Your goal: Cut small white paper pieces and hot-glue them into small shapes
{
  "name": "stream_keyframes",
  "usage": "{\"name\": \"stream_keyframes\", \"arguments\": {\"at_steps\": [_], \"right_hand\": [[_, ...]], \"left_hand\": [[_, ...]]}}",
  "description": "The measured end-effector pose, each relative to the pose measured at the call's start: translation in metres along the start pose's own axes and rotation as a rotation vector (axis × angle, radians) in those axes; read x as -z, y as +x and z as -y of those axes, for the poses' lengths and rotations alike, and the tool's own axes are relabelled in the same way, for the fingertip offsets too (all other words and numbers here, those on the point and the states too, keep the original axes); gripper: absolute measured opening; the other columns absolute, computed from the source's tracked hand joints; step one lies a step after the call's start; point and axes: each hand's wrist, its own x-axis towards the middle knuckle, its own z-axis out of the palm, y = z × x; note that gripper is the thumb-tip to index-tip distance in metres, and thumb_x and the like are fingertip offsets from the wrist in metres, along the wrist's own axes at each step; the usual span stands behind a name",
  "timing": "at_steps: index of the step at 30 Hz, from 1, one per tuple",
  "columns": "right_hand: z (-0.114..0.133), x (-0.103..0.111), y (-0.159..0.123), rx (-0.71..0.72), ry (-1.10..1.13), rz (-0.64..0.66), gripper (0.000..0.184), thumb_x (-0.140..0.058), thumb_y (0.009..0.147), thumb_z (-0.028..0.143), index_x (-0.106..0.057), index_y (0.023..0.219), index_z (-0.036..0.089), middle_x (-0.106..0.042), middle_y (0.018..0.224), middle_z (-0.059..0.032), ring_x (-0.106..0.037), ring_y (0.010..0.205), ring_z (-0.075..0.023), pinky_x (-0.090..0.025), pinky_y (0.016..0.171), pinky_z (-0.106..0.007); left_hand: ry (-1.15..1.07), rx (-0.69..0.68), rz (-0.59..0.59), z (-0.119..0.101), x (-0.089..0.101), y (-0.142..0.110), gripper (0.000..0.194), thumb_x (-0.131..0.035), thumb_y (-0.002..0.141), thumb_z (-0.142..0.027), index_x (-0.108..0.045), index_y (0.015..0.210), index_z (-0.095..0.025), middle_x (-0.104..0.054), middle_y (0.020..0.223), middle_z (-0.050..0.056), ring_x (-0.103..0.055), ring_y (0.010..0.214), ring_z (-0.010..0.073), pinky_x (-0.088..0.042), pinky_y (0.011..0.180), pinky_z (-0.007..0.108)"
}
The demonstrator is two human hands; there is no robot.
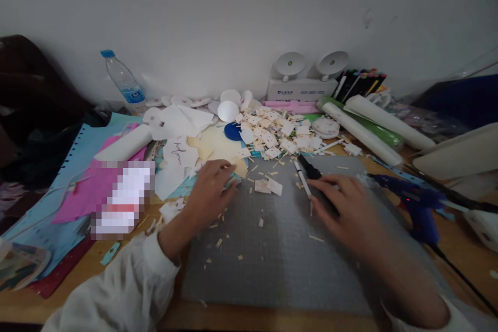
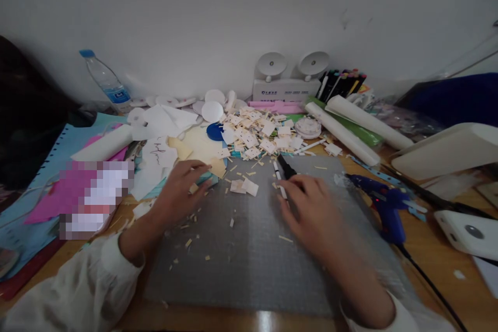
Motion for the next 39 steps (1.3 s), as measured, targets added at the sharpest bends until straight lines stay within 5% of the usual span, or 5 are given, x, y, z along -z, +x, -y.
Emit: {"name": "stream_keyframes", "arguments": {"at_steps": [9, 20, 26, 33, 39], "right_hand": [[0.027, -0.03, 0.037, 0.125, 0.16, 0.213, 0.029, -0.051, 0.09, 0.024, -0.056, 0.117, 0.016, -0.063, 0.108, -0.0091, -0.051, 0.103, -0.025, -0.038, 0.086, -0.039], [0.04, -0.006, 0.02, 0.155, 0.172, 0.005, 0.026, -0.05, 0.086, 0.019, -0.059, 0.11, 0.023, -0.063, 0.113, -0.0066, -0.05, 0.108, -0.0259, -0.028, 0.09, -0.045], [0.063, -0.013, 0.014, 0.363, 0.33, 0.304, 0.018, -0.05, 0.087, 0.015, -0.062, 0.099, 0.022, -0.064, 0.102, -0.0027, -0.053, 0.097, -0.0207, -0.031, 0.085, -0.041], [0.055, -0.018, 0.018, 0.111, 0.648, 0.151, 0.009, -0.051, 0.091, 0.02, -0.057, 0.097, 0.022, -0.063, 0.087, -0.002, -0.058, 0.084, -0.0155, -0.044, 0.075, -0.031], [0.066, -0.032, 0.015, -0.094, 0.774, 0.275, 0.009, -0.051, 0.09, 0.028, -0.057, 0.091, 0.022, -0.062, 0.082, -0.0017, -0.06, 0.076, -0.0146, -0.048, 0.066, -0.026]], "left_hand": [[-0.157, -0.098, 0.239, -0.022, -0.037, 0.023, 0.024, -0.058, 0.086, -0.033, -0.063, 0.101, -0.016, -0.061, 0.106, 0.008, -0.05, 0.105, 0.0231, -0.042, 0.094, 0.04], [-0.239, -0.085, 0.058, -0.013, -0.004, -0.015, 0.024, -0.059, 0.086, -0.029, -0.06, 0.105, -0.017, -0.066, 0.096, 0.007, -0.056, 0.093, 0.0196, -0.046, 0.085, 0.037], [-0.268, -0.145, 0.055, -0.01, 0.003, -0.028, 0.023, -0.061, 0.084, -0.026, -0.06, 0.105, -0.016, -0.067, 0.094, 0.006, -0.057, 0.091, 0.0188, -0.047, 0.084, 0.035], [-0.237, -0.233, 0.162, -0.018, -0.001, -0.037, 0.02, -0.056, 0.087, -0.033, -0.064, 0.097, -0.017, -0.068, 0.09, 0.005, -0.058, 0.088, 0.0186, -0.045, 0.083, 0.035], [-0.179, -0.268, 0.301, -0.027, -0.009, -0.039, 0.022, -0.051, 0.09, -0.034, -0.065, 0.093, -0.018, -0.066, 0.089, 0.005, -0.057, 0.088, 0.0187, -0.043, 0.083, 0.035]]}}
